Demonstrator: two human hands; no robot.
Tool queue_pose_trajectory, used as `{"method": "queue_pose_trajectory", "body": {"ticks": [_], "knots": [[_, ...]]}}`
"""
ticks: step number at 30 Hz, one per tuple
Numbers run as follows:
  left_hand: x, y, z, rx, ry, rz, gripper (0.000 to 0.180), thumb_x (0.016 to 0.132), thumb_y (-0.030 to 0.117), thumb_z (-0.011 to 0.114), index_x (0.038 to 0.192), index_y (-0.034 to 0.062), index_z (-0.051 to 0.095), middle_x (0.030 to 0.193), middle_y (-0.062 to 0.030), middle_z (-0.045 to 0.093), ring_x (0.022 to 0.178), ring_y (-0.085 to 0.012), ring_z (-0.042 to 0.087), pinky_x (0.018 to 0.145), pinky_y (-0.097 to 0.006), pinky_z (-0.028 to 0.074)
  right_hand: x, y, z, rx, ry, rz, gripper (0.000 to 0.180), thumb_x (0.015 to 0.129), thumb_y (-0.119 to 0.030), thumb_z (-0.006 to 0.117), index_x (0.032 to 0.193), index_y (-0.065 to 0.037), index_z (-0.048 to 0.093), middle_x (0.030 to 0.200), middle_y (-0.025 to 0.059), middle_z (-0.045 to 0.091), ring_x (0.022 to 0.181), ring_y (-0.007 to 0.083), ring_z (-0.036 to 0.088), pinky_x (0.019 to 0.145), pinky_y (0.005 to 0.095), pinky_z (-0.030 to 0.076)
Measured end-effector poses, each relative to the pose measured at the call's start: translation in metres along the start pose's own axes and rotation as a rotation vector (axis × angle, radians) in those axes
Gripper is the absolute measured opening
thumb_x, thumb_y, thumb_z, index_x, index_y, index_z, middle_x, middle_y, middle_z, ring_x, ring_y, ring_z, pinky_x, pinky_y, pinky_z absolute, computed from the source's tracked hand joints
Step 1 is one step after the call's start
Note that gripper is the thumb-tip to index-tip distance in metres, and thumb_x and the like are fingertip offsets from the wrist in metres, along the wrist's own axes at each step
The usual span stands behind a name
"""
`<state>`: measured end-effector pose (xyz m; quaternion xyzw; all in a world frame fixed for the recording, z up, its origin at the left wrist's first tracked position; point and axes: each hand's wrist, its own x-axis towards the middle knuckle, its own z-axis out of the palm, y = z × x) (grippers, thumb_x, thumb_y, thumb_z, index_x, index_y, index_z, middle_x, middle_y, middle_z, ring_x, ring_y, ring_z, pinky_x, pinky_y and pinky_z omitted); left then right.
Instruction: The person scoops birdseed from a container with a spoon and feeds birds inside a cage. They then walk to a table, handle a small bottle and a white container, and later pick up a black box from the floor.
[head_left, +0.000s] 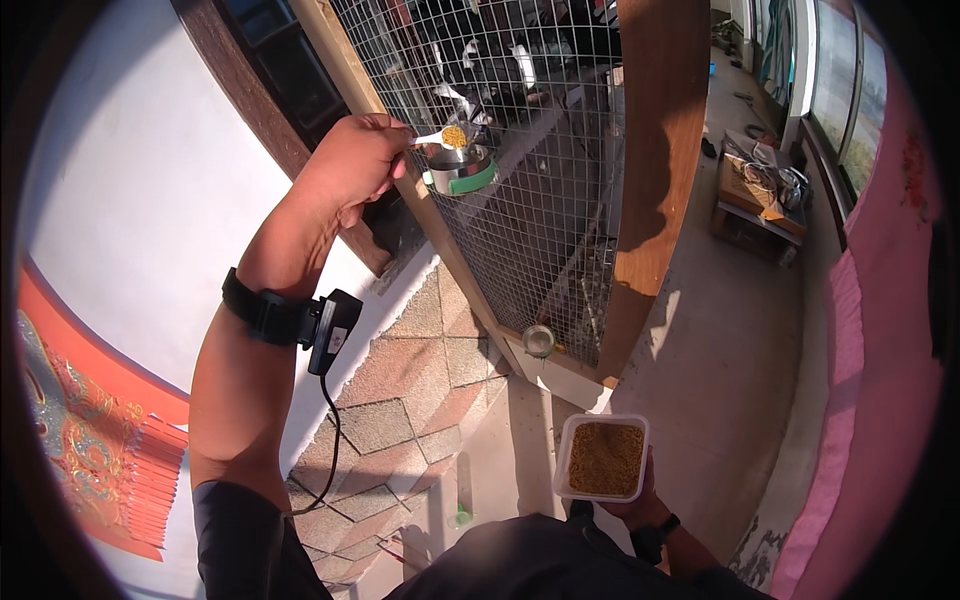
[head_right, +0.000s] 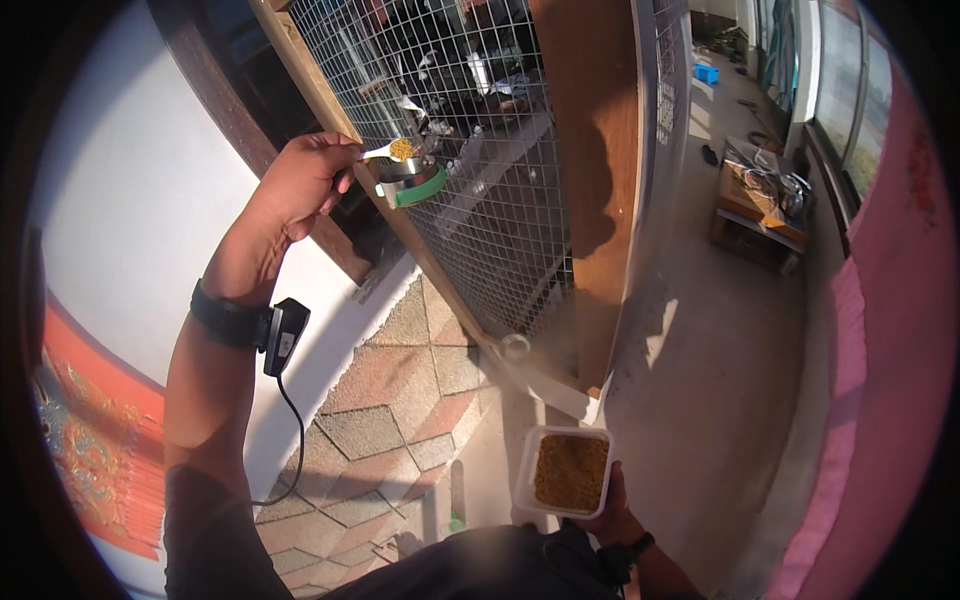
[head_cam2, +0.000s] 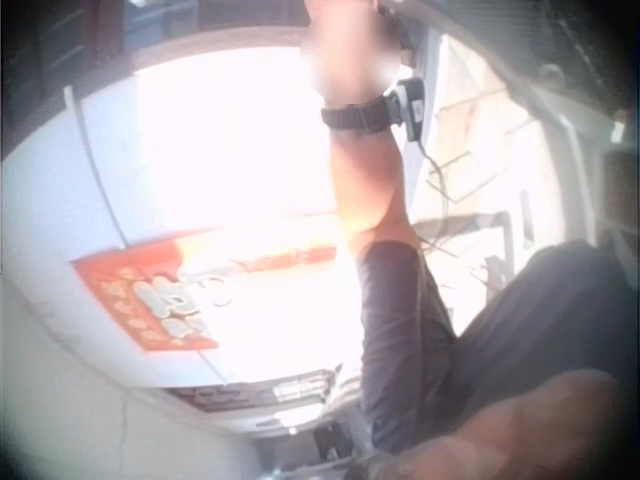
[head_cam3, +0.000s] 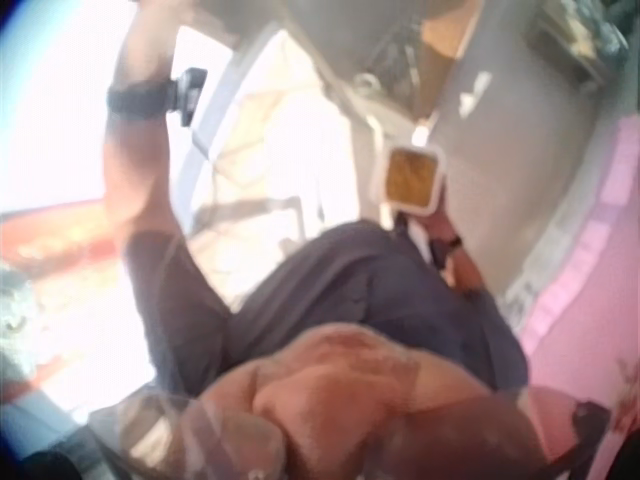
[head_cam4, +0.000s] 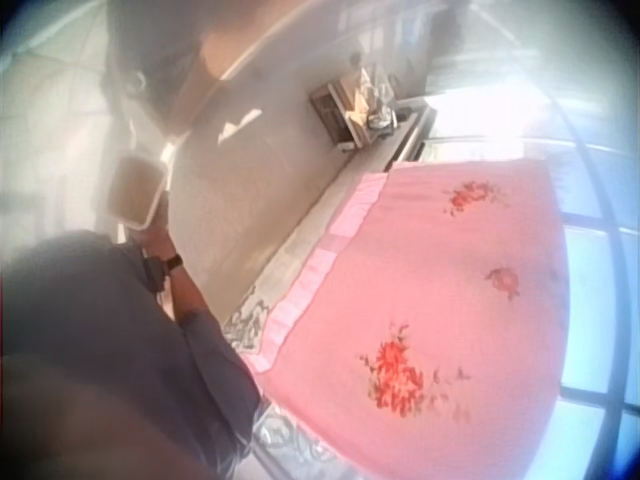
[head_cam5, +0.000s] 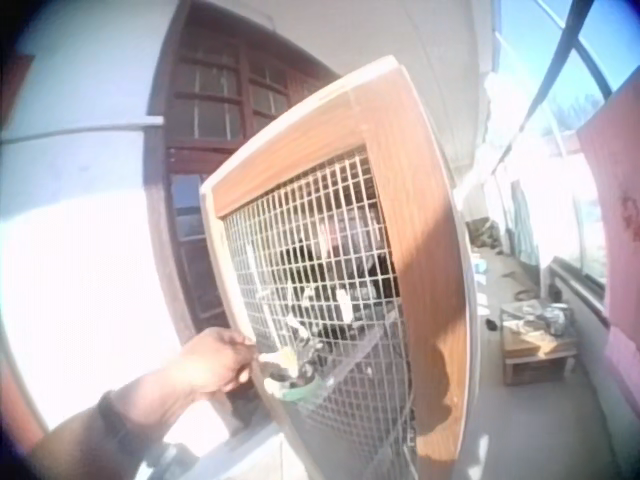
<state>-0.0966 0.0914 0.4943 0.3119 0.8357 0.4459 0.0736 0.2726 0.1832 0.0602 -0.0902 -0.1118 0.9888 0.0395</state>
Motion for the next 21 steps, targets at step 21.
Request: {"method": "queue_pose_trajectory", "body": {"ticks": [21], "knots": [[-0.118,-0.067,0.033,-0.106,0.249,0.308,0.019,0.109,0.018,0.053,0.113,0.0036,0.065,0.074,0.0001,0.058,0.062,-0.0055,0.051,0.058,-0.020,0.044,0.028,-0.023,0.006,-0.060,0.029,0.030,0.086,0.094,-0.072,0.052,0.156,-0.014,0.039,0.160,0.0121,0.042,0.145,0.0358,0.043,0.121,0.0582,0.032]]}}
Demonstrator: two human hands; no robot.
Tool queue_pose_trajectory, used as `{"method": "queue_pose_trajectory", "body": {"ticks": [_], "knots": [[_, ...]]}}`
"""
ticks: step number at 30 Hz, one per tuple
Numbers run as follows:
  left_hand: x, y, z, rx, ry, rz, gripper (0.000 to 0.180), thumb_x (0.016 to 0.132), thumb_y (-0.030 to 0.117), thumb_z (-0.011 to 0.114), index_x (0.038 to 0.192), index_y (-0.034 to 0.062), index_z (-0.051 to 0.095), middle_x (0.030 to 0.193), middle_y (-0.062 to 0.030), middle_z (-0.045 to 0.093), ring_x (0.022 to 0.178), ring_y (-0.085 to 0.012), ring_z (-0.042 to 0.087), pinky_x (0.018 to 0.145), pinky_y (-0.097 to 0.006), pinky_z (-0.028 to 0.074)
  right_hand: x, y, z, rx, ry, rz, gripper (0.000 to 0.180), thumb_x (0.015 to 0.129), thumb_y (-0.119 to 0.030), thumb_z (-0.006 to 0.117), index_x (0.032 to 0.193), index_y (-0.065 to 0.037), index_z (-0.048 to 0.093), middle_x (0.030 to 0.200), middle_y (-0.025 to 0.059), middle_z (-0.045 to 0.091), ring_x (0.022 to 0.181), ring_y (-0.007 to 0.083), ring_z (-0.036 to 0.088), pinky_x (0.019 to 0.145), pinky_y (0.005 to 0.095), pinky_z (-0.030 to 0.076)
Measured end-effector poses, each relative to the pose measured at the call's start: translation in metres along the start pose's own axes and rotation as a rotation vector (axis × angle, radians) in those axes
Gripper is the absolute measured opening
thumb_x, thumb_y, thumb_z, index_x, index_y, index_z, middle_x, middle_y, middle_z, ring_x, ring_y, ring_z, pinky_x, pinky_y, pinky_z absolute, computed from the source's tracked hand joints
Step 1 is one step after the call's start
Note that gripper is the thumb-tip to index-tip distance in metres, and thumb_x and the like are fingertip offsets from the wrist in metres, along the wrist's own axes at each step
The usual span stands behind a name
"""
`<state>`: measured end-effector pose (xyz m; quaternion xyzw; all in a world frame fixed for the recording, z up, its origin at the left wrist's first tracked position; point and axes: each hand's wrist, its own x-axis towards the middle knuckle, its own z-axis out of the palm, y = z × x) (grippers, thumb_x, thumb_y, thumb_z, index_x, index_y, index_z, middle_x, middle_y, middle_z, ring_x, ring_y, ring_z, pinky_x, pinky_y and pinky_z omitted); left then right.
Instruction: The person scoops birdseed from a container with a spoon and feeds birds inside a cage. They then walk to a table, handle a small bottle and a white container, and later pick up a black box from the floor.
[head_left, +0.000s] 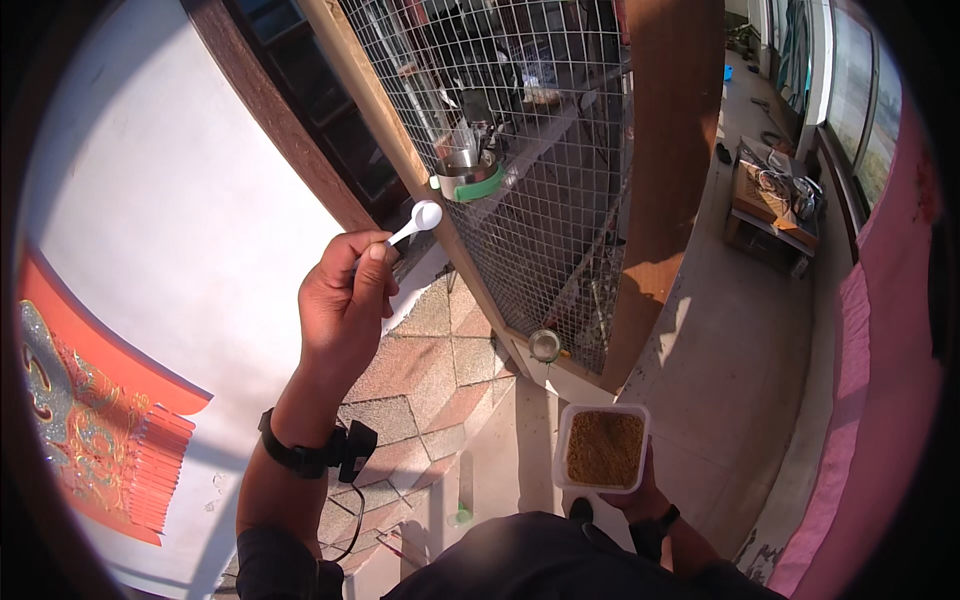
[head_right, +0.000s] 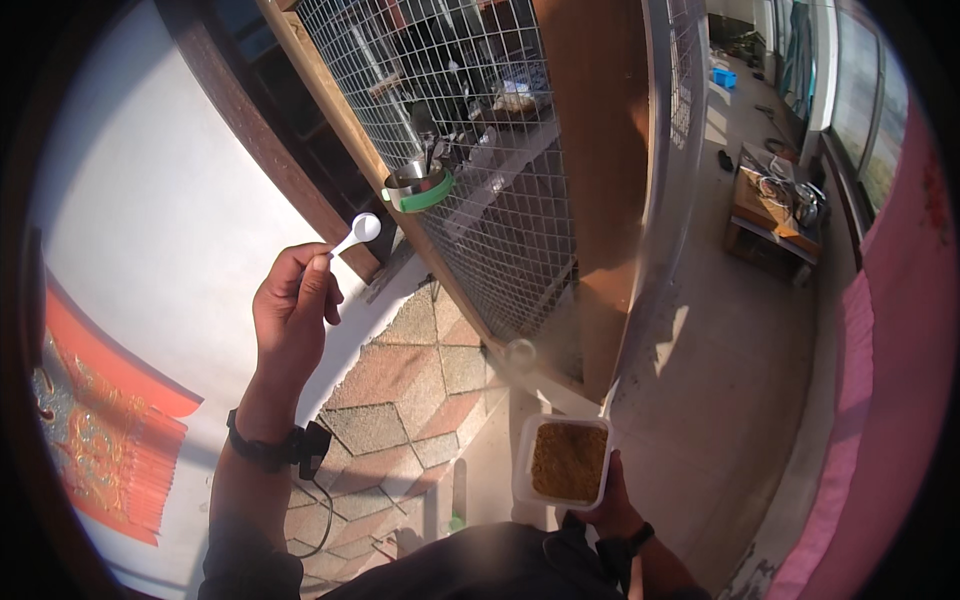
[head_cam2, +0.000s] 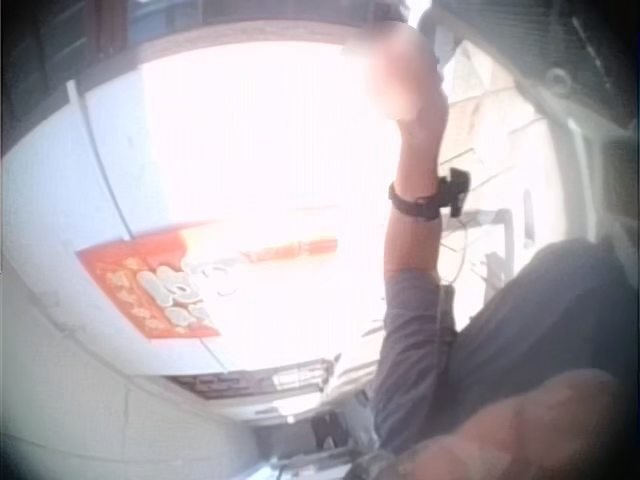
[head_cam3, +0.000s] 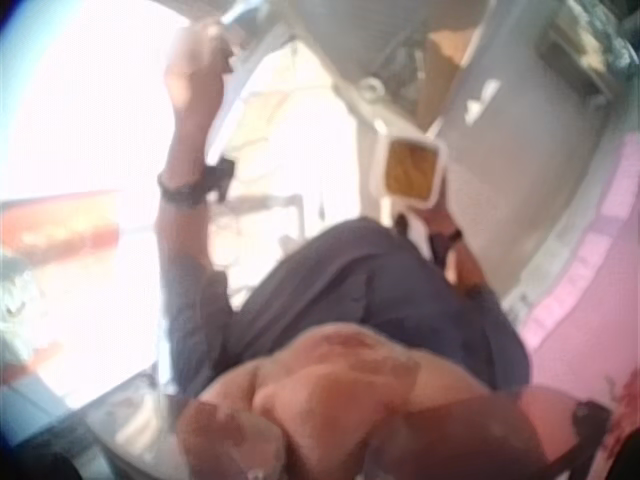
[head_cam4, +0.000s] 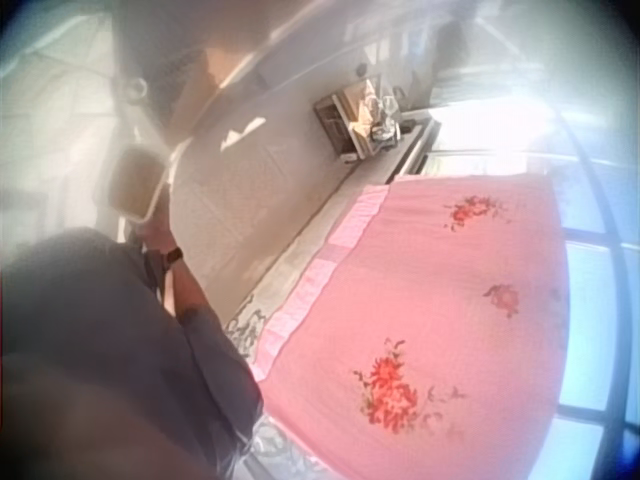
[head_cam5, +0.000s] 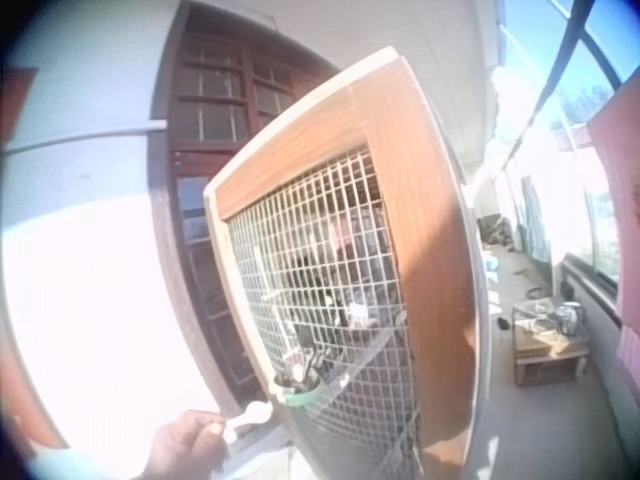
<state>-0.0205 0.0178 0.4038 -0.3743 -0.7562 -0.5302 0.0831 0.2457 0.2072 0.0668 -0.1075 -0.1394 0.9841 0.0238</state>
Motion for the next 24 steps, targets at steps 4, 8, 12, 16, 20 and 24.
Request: {"method": "queue_pose_trajectory", "body": {"ticks": [4,8,12,16,20,24], "knots": [[-0.072,-0.003,0.036,0.362,-0.349,0.087,0.009,0.099,0.009,0.063,0.104,0.0024,0.065,0.074,-0.0104,0.067,0.061,-0.0223,0.067,0.058,-0.034,0.053,0.013,0.000,0.013,0.051,-0.108,0.034,0.089,0.093,-0.072,0.053,0.158,-0.014,0.037,0.160,0.0128,0.041,0.145,0.0348,0.042,0.122,0.0575,0.032],[-0.123,-0.010,0.077,0.542,-0.779,0.148,0.022,0.098,0.022,0.059,0.113,0.0061,0.063,0.084,-0.0119,0.071,0.068,-0.0349,0.069,0.057,-0.046,0.055,0.029,0.003,0.029,0.029,-0.204,0.049,0.091,0.092,-0.073,0.053,0.158,-0.012,0.035,0.160,0.0133,0.041,0.145,0.0341,0.042,0.121,0.0581,0.033],[-0.141,-0.018,0.098,0.657,-0.863,0.120,0.020,0.094,0.014,0.055,0.110,0.0028,0.056,0.085,-0.0134,0.068,0.072,-0.0342,0.071,0.057,-0.046,0.055,0.039,0.011,0.037,-0.076,-0.240,0.014,0.088,0.094,-0.077,0.045,0.157,-0.016,0.036,0.158,0.0116,0.044,0.142,0.0315,0.048,0.118,0.0552,0.038],[-0.146,-0.019,0.112,0.784,-0.935,0.031,0.017,0.093,0.017,0.055,0.104,0.0049,0.061,0.086,-0.0118,0.071,0.074,-0.0316,0.072,0.060,-0.046,0.057,0.043,0.020,0.032,-0.021,-0.111,0.076,0.090,0.092,-0.077,0.047,0.157,-0.017,0.037,0.159,0.0100,0.043,0.143,0.0318,0.046,0.120,0.0555,0.036],[-0.152,-0.026,0.124,0.801,-1.078,-0.109,0.020,0.095,0.014,0.053,0.109,0.0004,0.058,0.088,-0.0180,0.073,0.078,-0.0356,0.074,0.063,-0.047,0.059,0.040,0.027,0.021,0.001,-0.057,0.102,0.090,0.091,-0.079,0.044,0.157,-0.019,0.038,0.160,0.0083,0.043,0.145,0.0320,0.044,0.120,0.0564,0.034],[-0.150,-0.048,0.118,0.605,-0.982,-0.047,0.024,0.098,0.020,0.052,0.109,0.0015,0.063,0.091,-0.0200,0.073,0.081,-0.0357,0.074,0.068,-0.046,0.059,0.038,0.027,0.016,0.012,-0.131,0.090,0.087,0.094,-0.076,0.044,0.159,-0.019,0.035,0.160,0.0087,0.042,0.146,0.0310,0.042,0.121,0.0545,0.034]]}}
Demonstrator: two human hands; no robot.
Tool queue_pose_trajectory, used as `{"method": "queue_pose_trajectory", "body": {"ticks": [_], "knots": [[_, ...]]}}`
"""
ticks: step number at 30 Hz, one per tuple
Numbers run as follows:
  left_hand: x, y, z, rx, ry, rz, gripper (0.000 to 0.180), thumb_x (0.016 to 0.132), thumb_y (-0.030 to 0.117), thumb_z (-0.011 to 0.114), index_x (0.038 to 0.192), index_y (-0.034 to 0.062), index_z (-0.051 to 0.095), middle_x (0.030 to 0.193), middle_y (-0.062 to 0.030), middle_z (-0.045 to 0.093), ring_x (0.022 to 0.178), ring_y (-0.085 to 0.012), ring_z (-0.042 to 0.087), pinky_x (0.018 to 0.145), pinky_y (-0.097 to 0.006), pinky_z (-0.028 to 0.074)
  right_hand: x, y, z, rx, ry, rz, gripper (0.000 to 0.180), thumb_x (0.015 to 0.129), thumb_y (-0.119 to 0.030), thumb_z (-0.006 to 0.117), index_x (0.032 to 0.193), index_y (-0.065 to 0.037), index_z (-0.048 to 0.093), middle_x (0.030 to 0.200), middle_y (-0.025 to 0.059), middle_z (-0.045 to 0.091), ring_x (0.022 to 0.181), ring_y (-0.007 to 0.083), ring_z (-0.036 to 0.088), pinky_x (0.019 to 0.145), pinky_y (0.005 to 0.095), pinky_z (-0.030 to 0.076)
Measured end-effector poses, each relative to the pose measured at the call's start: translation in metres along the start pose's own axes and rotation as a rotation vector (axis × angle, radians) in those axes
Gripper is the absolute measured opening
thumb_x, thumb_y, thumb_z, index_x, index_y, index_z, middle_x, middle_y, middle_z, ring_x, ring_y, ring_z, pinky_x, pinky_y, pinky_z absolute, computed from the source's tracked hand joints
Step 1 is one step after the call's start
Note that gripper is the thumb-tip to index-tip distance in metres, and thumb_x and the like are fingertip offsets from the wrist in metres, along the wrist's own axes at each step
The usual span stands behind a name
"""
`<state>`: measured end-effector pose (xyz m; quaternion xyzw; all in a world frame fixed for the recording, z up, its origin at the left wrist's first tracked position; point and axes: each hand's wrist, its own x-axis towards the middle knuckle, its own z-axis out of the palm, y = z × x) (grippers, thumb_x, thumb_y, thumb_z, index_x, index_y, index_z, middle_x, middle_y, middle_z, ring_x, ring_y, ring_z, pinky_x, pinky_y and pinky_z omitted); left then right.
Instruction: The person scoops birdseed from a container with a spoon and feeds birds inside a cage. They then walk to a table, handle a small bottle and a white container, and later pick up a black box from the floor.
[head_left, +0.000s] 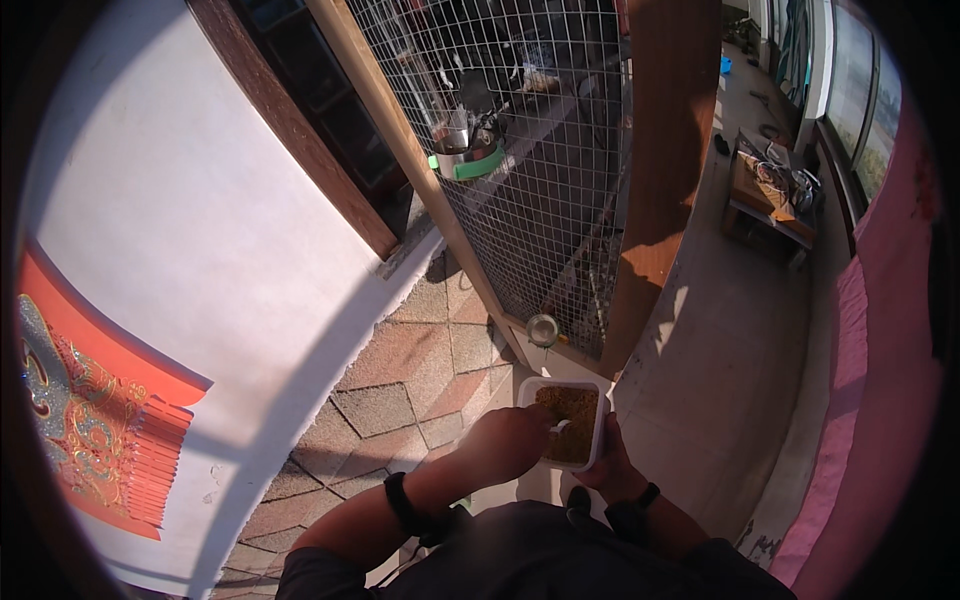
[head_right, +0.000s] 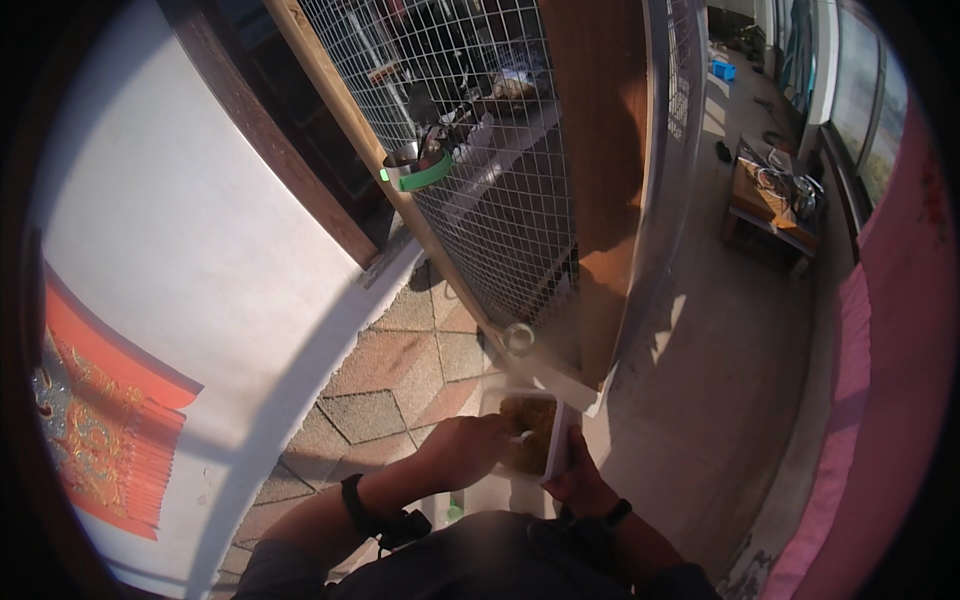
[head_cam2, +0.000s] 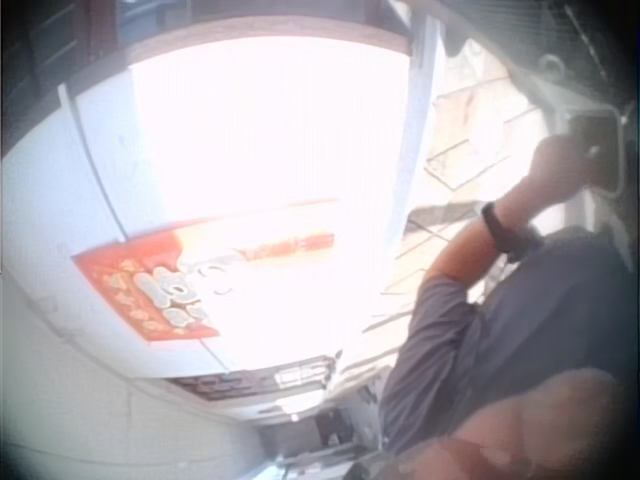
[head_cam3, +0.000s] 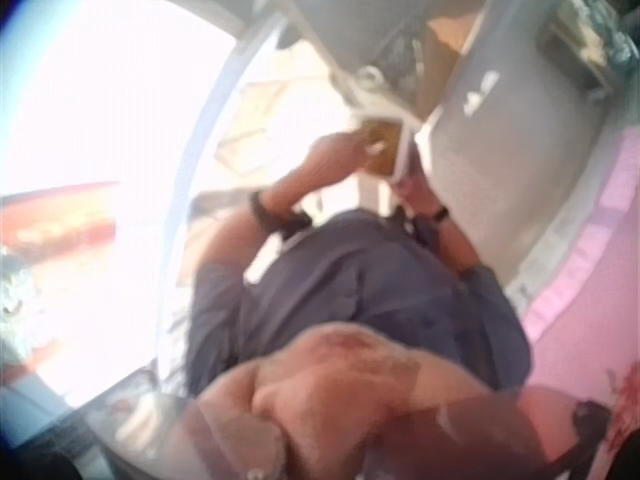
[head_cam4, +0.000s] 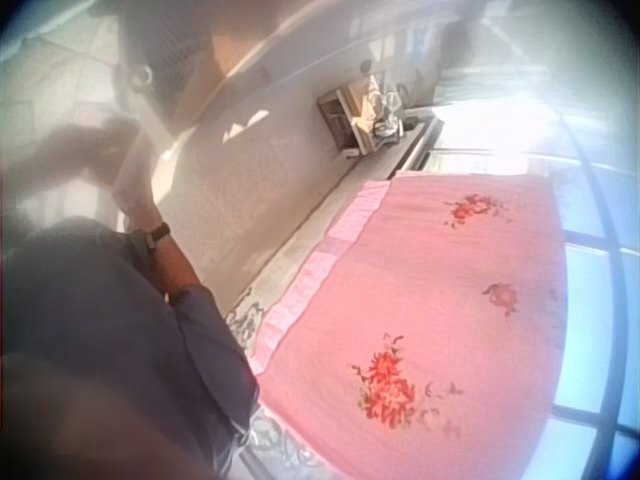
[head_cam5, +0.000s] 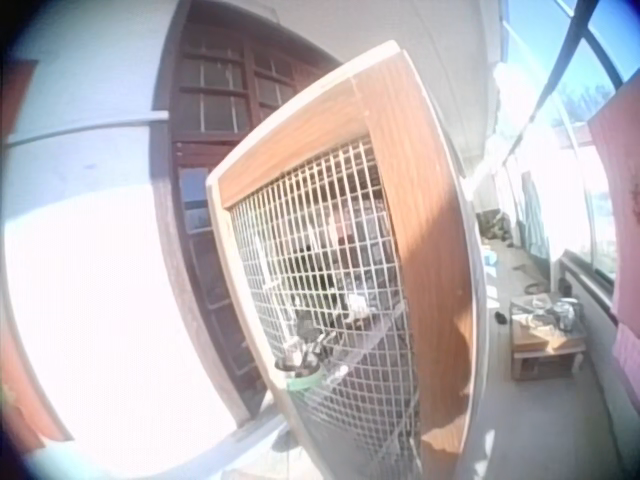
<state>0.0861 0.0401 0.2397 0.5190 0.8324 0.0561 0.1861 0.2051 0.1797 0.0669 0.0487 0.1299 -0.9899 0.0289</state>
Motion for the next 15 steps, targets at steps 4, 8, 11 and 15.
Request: {"method": "queue_pose_trajectory", "body": {"ticks": [4,8,11,15], "knots": [[0.002,-0.012,-0.005,-0.317,0.032,-0.154,0.028,0.101,0.023,0.051,0.111,0.0020,0.068,0.088,-0.0152,0.073,0.074,-0.0277,0.071,0.068,-0.040,0.057,0.002,-0.004,0.007,0.032,-0.033,-0.002,0.087,0.093,-0.074,0.051,0.159,-0.019,0.035,0.159,0.0089,0.043,0.145,0.0308,0.043,0.121,0.0547,0.035],[-0.004,-0.011,-0.021,-0.831,-0.109,-0.540,0.026,0.099,0.018,0.055,0.113,0.0021,0.070,0.085,-0.0086,0.070,0.065,-0.0175,0.065,0.063,-0.034,0.053,0.007,-0.008,0.020,-0.008,-0.060,-0.020,0.089,0.090,-0.076,0.054,0.157,-0.020,0.038,0.157,0.0085,0.045,0.143,0.0311,0.046,0.118,0.0576,0.038],[-0.010,-0.015,-0.036,-0.867,-0.073,-0.496,0.023,0.097,0.011,0.057,0.114,0.0022,0.071,0.087,-0.0081,0.069,0.066,-0.0146,0.064,0.063,-0.031,0.053,0.010,-0.010,0.027,0.031,-0.160,-0.060,0.093,0.093,-0.075,0.049,0.160,-0.014,0.029,0.160,0.0131,0.039,0.145,0.0329,0.042,0.119,0.0550,0.037],[-0.020,-0.027,-0.055,-0.763,0.025,-0.358,0.025,0.091,0.002,0.060,0.114,0.0030,0.071,0.102,-0.0103,0.070,0.083,-0.0185,0.068,0.074,-0.029,0.057,0.011,-0.010,0.027,0.038,-0.153,-0.051,0.093,0.093,-0.074,0.051,0.160,-0.014,0.029,0.160,0.0128,0.039,0.145,0.0333,0.043,0.119,0.0553,0.037]]}}
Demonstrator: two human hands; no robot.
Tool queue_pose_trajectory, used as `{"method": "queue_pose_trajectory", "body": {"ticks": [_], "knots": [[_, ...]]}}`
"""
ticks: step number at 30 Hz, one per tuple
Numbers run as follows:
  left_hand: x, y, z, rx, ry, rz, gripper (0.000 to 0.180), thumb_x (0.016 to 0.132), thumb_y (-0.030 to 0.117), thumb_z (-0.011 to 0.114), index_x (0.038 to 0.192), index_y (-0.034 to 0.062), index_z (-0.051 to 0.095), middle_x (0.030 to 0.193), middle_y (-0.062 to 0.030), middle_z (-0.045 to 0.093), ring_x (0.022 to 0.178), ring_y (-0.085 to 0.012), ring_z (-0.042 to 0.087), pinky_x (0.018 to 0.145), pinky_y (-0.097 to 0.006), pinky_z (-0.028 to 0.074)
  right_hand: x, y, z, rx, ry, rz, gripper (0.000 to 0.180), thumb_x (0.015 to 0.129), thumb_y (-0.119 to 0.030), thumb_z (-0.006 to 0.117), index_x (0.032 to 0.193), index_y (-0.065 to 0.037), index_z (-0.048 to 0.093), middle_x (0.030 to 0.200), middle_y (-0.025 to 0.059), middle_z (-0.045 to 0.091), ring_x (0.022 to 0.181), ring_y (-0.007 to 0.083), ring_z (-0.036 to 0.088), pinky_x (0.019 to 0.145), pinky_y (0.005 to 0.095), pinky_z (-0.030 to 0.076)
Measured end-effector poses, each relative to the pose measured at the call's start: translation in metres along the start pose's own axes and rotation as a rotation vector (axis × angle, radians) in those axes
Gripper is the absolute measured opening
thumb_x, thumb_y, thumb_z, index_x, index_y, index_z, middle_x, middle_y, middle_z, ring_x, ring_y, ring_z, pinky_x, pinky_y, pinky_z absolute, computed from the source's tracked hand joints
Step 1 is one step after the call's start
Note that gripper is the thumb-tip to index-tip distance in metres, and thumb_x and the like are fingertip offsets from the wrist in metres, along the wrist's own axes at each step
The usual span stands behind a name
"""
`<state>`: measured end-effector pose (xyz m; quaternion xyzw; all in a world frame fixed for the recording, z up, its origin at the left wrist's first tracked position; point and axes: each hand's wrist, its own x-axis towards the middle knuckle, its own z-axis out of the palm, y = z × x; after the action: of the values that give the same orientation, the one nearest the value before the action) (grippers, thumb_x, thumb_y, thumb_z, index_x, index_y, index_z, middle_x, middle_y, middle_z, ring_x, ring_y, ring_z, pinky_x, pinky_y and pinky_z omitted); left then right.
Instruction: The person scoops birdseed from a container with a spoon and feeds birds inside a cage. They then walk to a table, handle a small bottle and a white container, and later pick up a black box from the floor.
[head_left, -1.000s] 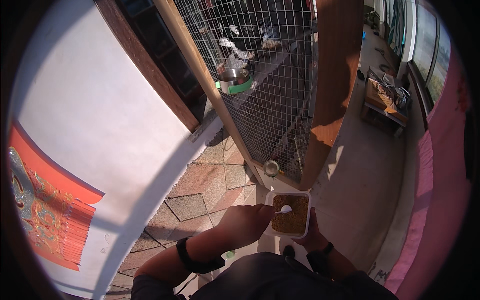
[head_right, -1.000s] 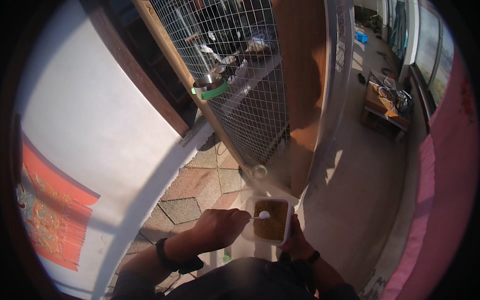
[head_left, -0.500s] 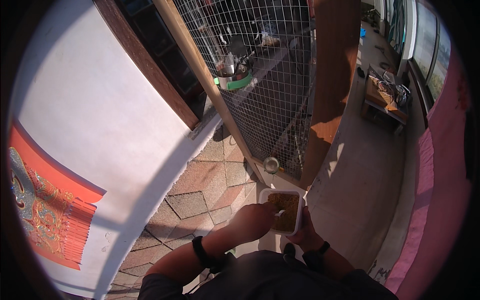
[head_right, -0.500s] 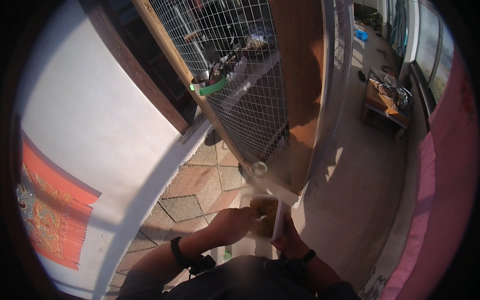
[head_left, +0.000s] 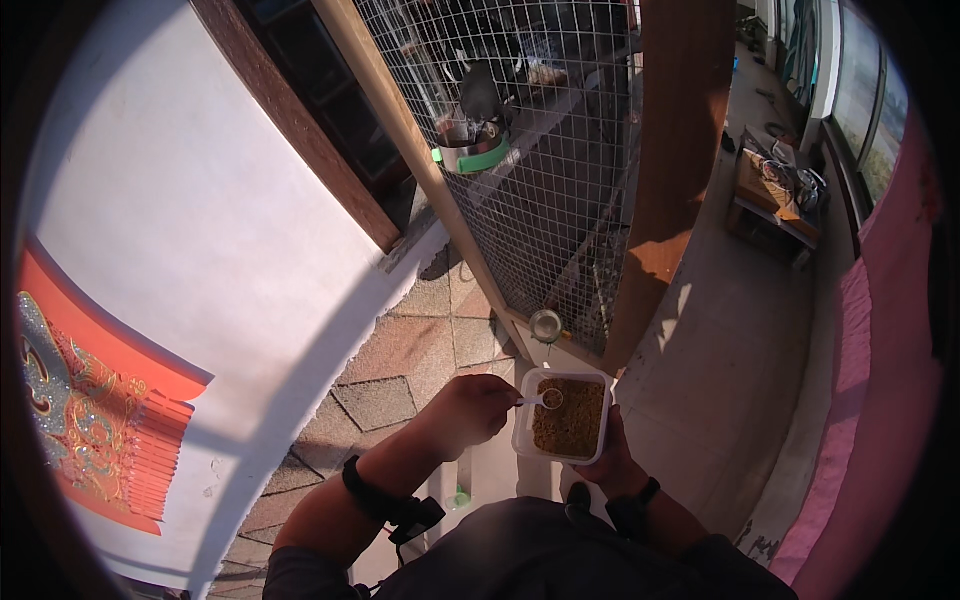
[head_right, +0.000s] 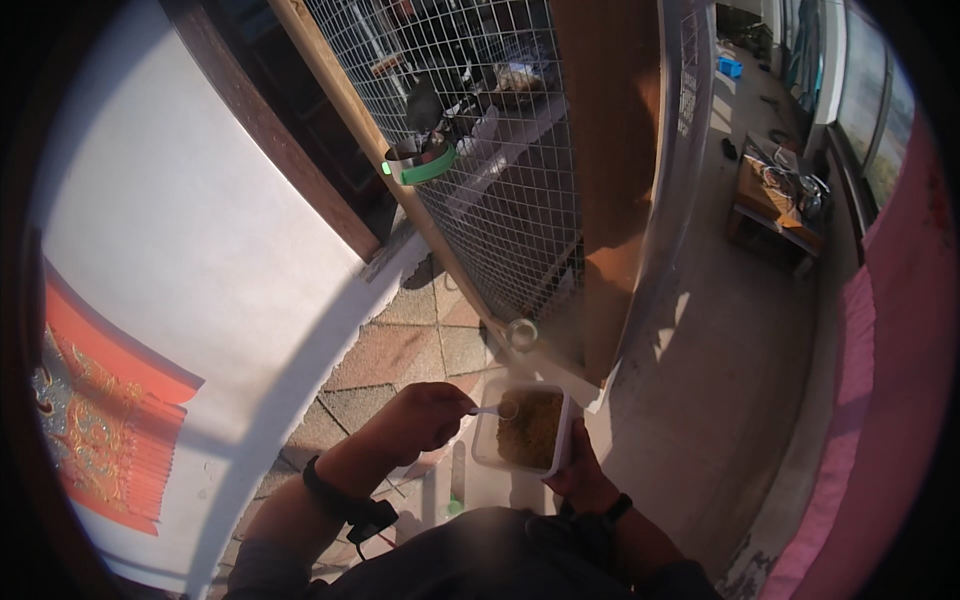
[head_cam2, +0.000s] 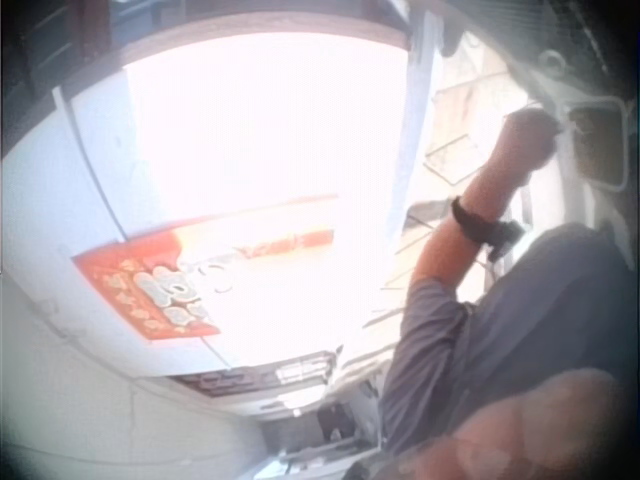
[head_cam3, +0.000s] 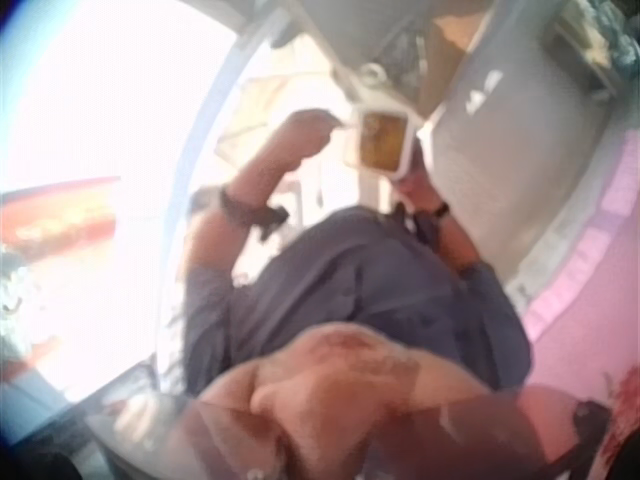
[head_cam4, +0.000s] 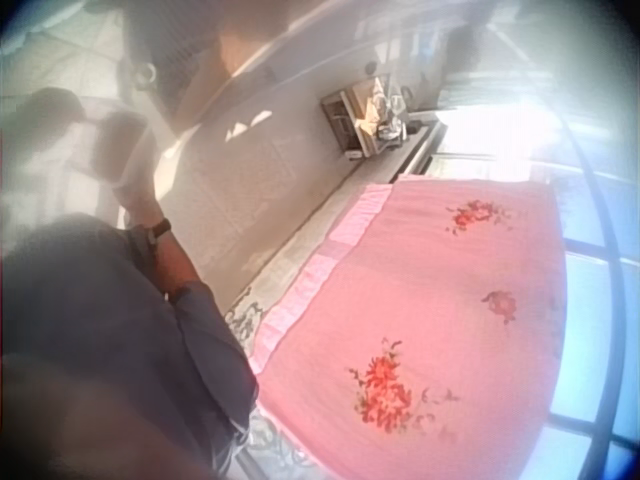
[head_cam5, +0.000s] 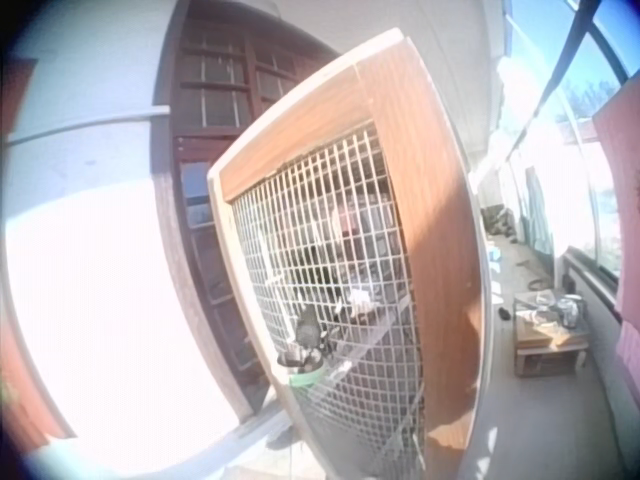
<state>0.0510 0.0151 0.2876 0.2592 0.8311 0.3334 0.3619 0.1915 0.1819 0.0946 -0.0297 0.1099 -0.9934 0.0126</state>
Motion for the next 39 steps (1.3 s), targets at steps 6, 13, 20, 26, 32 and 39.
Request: {"method": "queue_pose_trajectory", "body": {"ticks": [6,13,20,26,32,39], "knots": [[-0.012,0.028,-0.053,-0.084,0.144,0.171,0.019,0.095,0.007,0.059,0.111,0.0006,0.068,0.081,-0.0064,0.063,0.062,-0.0149,0.057,0.054,-0.027,0.047,-0.004,0.002,-0.012,0.046,0.048,0.030,0.089,0.092,-0.072,0.055,0.159,-0.018,0.033,0.159,0.0109,0.042,0.145,0.0334,0.043,0.120,0.0576,0.035],[-0.022,0.084,-0.130,-0.601,0.300,0.056,0.014,0.101,0.012,0.057,0.101,0.0001,0.064,0.063,0.0025,0.047,0.045,-0.0041,0.035,0.039,-0.021,0.026,-0.016,0.001,-0.031,0.146,0.151,0.078,0.086,0.091,-0.070,0.058,0.158,-0.019,0.037,0.159,0.0103,0.042,0.146,0.0347,0.041,0.121,0.0584,0.032],[-0.006,0.145,-0.192,-0.605,0.369,0.232,0.020,0.103,0.007,0.051,0.101,-0.0052,0.066,0.055,0.0035,0.049,0.038,-0.0025,0.038,0.034,-0.016,0.029,-0.029,0.002,-0.049,0.103,0.249,0.101,0.090,0.083,-0.072,0.067,0.155,-0.022,0.044,0.156,0.0089,0.048,0.143,0.0361,0.045,0.117,0.0645,0.034],[0.026,0.171,-0.193,-0.298,0.553,0.229,0.019,0.100,0.011,0.057,0.090,-0.0018,0.065,0.057,0.0002,0.051,0.040,-0.0065,0.040,0.035,-0.022,0.030,-0.038,0.002,-0.054,0.111,0.263,0.075,0.091,0.083,-0.074,0.066,0.154,-0.022,0.045,0.155,0.0099,0.048,0.142,0.0388,0.046,0.115,0.0669,0.035],[0.051,0.172,-0.182,0.248,0.637,0.344,0.018,0.101,0.013,0.056,0.097,-0.0022,0.065,0.063,-0.0015,0.056,0.052,-0.0095,0.051,0.048,-0.026,0.041,-0.048,0.002,-0.063,0.237,0.143,0.037,0.078,0.093,-0.066,0.058,0.154,-0.019,0.045,0.156,0.0098,0.048,0.144,0.0349,0.044,0.120,0.0585,0.033],[0.047,0.145,-0.175,1.339,0.864,0.694,0.014,0.097,0.011,0.065,0.111,0.0103,0.063,0.088,-0.0116,0.072,0.076,-0.0349,0.069,0.064,-0.041,0.056,-0.049,0.006,-0.066,0.188,0.169,0.043,0.080,0.092,-0.068,0.058,0.154,-0.019,0.044,0.156,0.0094,0.047,0.145,0.0347,0.042,0.121,0.0578,0.031]]}}
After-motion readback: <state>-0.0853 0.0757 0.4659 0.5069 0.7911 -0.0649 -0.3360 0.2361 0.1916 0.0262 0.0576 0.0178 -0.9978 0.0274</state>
